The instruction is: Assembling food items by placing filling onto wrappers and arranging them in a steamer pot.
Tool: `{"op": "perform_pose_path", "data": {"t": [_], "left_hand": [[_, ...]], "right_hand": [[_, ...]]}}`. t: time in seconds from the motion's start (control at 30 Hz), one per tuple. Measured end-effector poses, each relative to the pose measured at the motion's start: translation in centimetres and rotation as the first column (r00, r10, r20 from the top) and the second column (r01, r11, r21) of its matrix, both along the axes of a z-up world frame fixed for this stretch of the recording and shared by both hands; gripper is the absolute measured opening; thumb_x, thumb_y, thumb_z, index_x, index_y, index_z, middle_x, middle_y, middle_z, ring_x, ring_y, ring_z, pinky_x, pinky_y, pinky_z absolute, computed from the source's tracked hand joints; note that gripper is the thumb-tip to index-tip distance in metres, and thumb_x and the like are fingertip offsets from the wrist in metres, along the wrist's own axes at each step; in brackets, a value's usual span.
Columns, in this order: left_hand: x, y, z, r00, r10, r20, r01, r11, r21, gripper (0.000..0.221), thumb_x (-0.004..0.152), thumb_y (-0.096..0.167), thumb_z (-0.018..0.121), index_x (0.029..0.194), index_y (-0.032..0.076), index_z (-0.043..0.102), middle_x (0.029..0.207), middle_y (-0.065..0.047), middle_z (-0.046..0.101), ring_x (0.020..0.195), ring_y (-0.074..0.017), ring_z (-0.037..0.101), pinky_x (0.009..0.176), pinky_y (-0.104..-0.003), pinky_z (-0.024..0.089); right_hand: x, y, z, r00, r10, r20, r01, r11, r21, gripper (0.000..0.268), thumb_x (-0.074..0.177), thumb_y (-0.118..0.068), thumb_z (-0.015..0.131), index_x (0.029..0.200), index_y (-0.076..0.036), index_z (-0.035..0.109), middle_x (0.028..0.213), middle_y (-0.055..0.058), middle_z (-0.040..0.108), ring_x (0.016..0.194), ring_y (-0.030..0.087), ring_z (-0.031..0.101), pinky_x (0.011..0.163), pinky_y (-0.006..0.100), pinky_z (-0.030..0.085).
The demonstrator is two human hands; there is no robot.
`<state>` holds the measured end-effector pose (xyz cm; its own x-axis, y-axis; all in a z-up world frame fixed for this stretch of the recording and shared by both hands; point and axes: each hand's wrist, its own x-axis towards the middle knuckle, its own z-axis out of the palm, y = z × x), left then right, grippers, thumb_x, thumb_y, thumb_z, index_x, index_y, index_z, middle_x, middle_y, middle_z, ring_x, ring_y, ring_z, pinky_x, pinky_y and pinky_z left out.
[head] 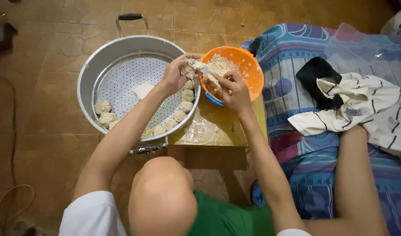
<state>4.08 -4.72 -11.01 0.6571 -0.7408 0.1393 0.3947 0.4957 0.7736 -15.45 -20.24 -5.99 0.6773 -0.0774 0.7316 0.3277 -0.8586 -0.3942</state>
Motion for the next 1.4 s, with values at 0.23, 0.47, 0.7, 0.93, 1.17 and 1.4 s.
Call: {"op": "perform_pose_path", "data": {"t": [0.23, 0.47, 0.7, 0.93, 1.17, 1.4], "left_hand": [[-0.6, 0.9, 0.5, 0.998, -0.039, 0.055, 0.04, 0.999, -0.017, 0.041, 0.105, 0.014, 0.039, 0.138, -0.001, 0.059, 0.141, -0.037, 0.048, 0.116, -0.0443, 0.066, 0.098, -0.053, 0.06], [-2.1, 1.2, 3.2, 0.995, -0.043, -0.091, 0.046, 0.998, 0.038, 0.046, 0.096, 0.028, 0.053, 0.13, -0.001, 0.065, 0.106, -0.02, 0.071, 0.091, -0.0282, 0.075, 0.082, -0.038, 0.065], [-2.2, 1.7, 3.6, 0.999, 0.02, -0.051, -0.013, 0.992, 0.122, 0.062, 0.103, 0.049, 0.041, 0.132, 0.0, 0.064, 0.104, -0.021, 0.07, 0.085, -0.0239, 0.072, 0.071, -0.032, 0.06], [1.2, 0.7, -1.7, 0.999, 0.038, 0.022, -0.04, 0.995, 0.095, 0.04, 0.112, 0.021, 0.037, 0.148, 0.006, 0.045, 0.134, -0.025, 0.049, 0.108, -0.0341, 0.067, 0.091, -0.04, 0.059], [0.5, 0.7, -1.1, 0.995, 0.095, 0.001, -0.095, 0.993, 0.071, 0.036, 0.11, 0.023, 0.043, 0.138, 0.003, 0.054, 0.124, -0.027, 0.063, 0.112, -0.0352, 0.07, 0.098, -0.044, 0.059], [-0.5, 0.6, 1.0, 0.993, 0.121, -0.007, -0.12, 0.987, 0.111, 0.036, 0.106, 0.032, 0.051, 0.115, -0.001, 0.062, 0.102, -0.02, 0.068, 0.091, -0.0259, 0.075, 0.084, -0.037, 0.063]], "right_hand": [[-0.3, 0.1, -0.2, 0.998, -0.056, 0.04, 0.057, 0.998, -0.034, 0.03, 0.098, -0.006, 0.067, 0.121, -0.02, 0.08, 0.091, 0.005, 0.058, 0.071, 0.027, 0.063, 0.071, 0.037, 0.057], [-0.1, -0.3, -0.6, 1.0, -0.01, -0.019, 0.009, 0.999, -0.042, 0.034, 0.096, -0.007, 0.068, 0.124, -0.023, 0.079, 0.092, 0.006, 0.057, 0.074, 0.027, 0.064, 0.072, 0.039, 0.057], [-0.4, -0.3, -0.8, 0.999, -0.049, 0.022, 0.049, 0.998, -0.03, 0.032, 0.1, -0.007, 0.064, 0.126, -0.02, 0.078, 0.093, 0.006, 0.056, 0.074, 0.028, 0.062, 0.073, 0.036, 0.056], [-0.5, 0.0, -0.1, 0.999, -0.041, -0.023, 0.041, 0.999, 0.009, 0.033, 0.1, -0.004, 0.064, 0.124, -0.021, 0.079, 0.091, 0.004, 0.057, 0.072, 0.023, 0.06, 0.07, 0.034, 0.057], [-0.5, 0.0, -0.3, 0.999, -0.044, -0.008, 0.044, 0.999, -0.012, 0.032, 0.099, -0.004, 0.065, 0.123, -0.019, 0.079, 0.091, 0.005, 0.057, 0.072, 0.024, 0.06, 0.066, 0.036, 0.056], [-0.4, 0.1, 0.6, 0.997, -0.046, 0.061, 0.04, 0.994, 0.098, 0.032, 0.101, 0.001, 0.061, 0.125, -0.013, 0.076, 0.091, 0.008, 0.057, 0.069, 0.024, 0.058, 0.059, 0.034, 0.052]]}}
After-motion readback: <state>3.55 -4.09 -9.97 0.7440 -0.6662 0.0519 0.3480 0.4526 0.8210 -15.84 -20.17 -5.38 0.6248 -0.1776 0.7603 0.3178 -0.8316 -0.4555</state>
